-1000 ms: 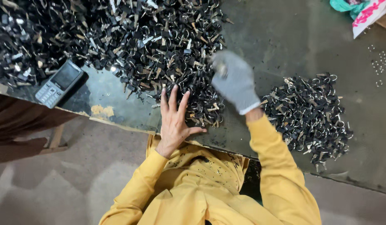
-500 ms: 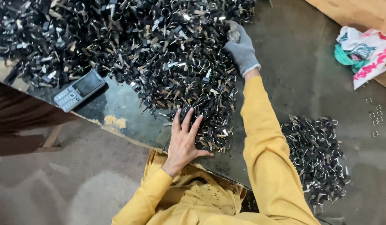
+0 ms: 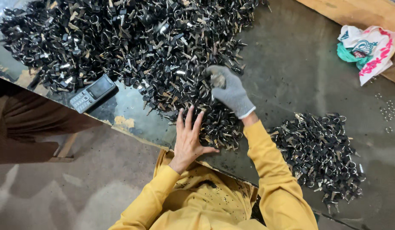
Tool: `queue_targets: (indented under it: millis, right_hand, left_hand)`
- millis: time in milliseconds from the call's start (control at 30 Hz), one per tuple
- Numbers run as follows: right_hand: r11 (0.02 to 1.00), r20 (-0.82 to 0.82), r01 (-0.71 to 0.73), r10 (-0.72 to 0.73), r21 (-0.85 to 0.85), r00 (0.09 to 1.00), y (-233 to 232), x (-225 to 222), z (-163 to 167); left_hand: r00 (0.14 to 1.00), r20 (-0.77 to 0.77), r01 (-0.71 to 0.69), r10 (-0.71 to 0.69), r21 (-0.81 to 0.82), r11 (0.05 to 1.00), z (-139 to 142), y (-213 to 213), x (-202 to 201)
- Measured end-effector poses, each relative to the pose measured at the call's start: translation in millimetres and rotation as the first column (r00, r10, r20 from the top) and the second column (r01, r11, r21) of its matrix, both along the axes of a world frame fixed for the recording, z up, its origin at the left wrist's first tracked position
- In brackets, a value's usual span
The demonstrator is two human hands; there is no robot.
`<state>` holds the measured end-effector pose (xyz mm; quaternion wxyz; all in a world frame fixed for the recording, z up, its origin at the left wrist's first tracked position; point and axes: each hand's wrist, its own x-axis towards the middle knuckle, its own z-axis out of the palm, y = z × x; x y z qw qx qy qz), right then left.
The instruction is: The person picks keys one at a time from a large pile on the workbench and sorts them into separate piles by type, occasionally gathering and repositioning the piles with a gloved hand. A mobile phone rests on the bench beside the work area.
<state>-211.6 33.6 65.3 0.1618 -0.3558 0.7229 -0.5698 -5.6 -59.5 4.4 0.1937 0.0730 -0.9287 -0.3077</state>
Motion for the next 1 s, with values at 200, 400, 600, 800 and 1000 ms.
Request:
queue_targets:
  millis: [200, 400, 600, 800, 1000]
  right_hand:
    - [0.970, -0.426, 0.163, -0.072, 0.180, 0.902, 1, 48, 21]
    - [0.937, -0.415, 0.184, -0.046, 0.298, 0.909, 15, 21, 35]
    - [0.942, 0.122, 0.317, -0.330, 0.114, 0.936, 32, -66, 27]
    - [0.995, 0.240, 0.088, -0.074, -0.050, 0.968, 10, -42, -13]
    - [0.984, 0.022, 0.175, -0.175, 0.020, 0.984, 6, -11, -4]
  left_hand:
    - [0.999, -0.036, 0.008, -0.007, 0.019, 1.000, 3, 1, 2]
    - [0.997, -0.079, 0.010, -0.009, 0.019, 1.000, 4, 1, 4]
    - [0.999, -0.035, 0.005, -0.004, 0.023, 1.000, 3, 2, 3]
    - [1.000, 0.019, 0.005, -0.005, 0.013, 1.000, 4, 1, 0]
    - [1.000, 0.002, -0.006, 0.006, 0.003, 1.000, 4, 1, 0]
